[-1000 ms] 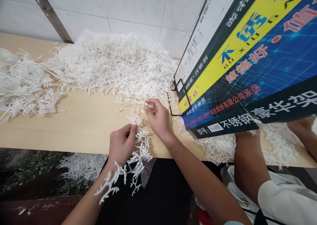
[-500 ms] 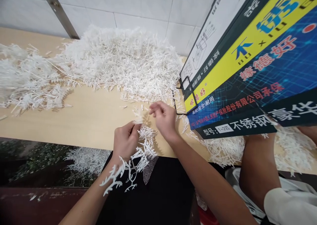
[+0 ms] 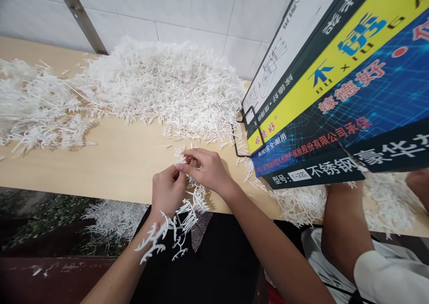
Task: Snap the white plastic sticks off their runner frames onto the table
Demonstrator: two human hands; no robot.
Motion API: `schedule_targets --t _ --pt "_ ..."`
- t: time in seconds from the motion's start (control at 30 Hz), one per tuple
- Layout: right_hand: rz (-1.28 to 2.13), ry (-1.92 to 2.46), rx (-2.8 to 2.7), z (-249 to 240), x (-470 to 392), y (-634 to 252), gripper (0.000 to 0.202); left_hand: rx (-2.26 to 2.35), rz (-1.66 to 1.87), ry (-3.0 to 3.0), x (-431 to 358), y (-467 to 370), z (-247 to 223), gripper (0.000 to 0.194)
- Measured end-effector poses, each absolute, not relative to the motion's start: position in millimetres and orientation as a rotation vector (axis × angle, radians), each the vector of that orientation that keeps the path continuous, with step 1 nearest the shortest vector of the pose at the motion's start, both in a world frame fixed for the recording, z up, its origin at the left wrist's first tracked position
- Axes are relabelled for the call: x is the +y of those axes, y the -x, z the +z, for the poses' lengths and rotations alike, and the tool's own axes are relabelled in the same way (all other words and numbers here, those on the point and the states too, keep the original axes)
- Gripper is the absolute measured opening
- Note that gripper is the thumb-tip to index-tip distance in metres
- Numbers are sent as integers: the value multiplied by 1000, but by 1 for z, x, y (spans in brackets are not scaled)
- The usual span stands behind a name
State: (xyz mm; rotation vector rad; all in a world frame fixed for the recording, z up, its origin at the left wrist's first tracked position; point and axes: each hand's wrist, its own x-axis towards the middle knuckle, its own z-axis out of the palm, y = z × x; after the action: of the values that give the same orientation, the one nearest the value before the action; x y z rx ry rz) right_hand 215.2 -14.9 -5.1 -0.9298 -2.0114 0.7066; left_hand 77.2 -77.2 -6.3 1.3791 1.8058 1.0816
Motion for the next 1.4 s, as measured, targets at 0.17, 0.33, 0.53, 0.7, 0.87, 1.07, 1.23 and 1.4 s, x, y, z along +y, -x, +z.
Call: schedule_targets --t 0.17,0.33,0.53,0.7,0.87,1.07,1.23,1.4 --pt "825 1005 -2036 -6 -11 -216 36 1825 1049 -1411 -77 -78 -6 32" --pt "854 977 -2111 -1 -13 -217 38 1857 1023 -1517 -77 -78 -10 27" --pt "942 1009 -2084 -1 -11 -217 37 1872 1014 -1566 -75 -78 -14 23" --pt "1021 1003 -1968 -3 -11 -217 40 1807 1022 -1594 -77 -79 -11 30" --pt "945 1034 -1861 -2 -10 -215 44 1794 1021 -1640 -78 -80 -12 36" --pt "950 1110 -1642 -8 -11 -218 36 1761 1031 -1641 -79 -80 -9 36" --pt "1009 1155 -1321 -11 -5 -223 43 1738 1036 -1623 -80 -80 -8 39" --pt "1017 1148 -1124 -12 6 -222 47 1766 1086 -1565 -85 -80 -7 40"
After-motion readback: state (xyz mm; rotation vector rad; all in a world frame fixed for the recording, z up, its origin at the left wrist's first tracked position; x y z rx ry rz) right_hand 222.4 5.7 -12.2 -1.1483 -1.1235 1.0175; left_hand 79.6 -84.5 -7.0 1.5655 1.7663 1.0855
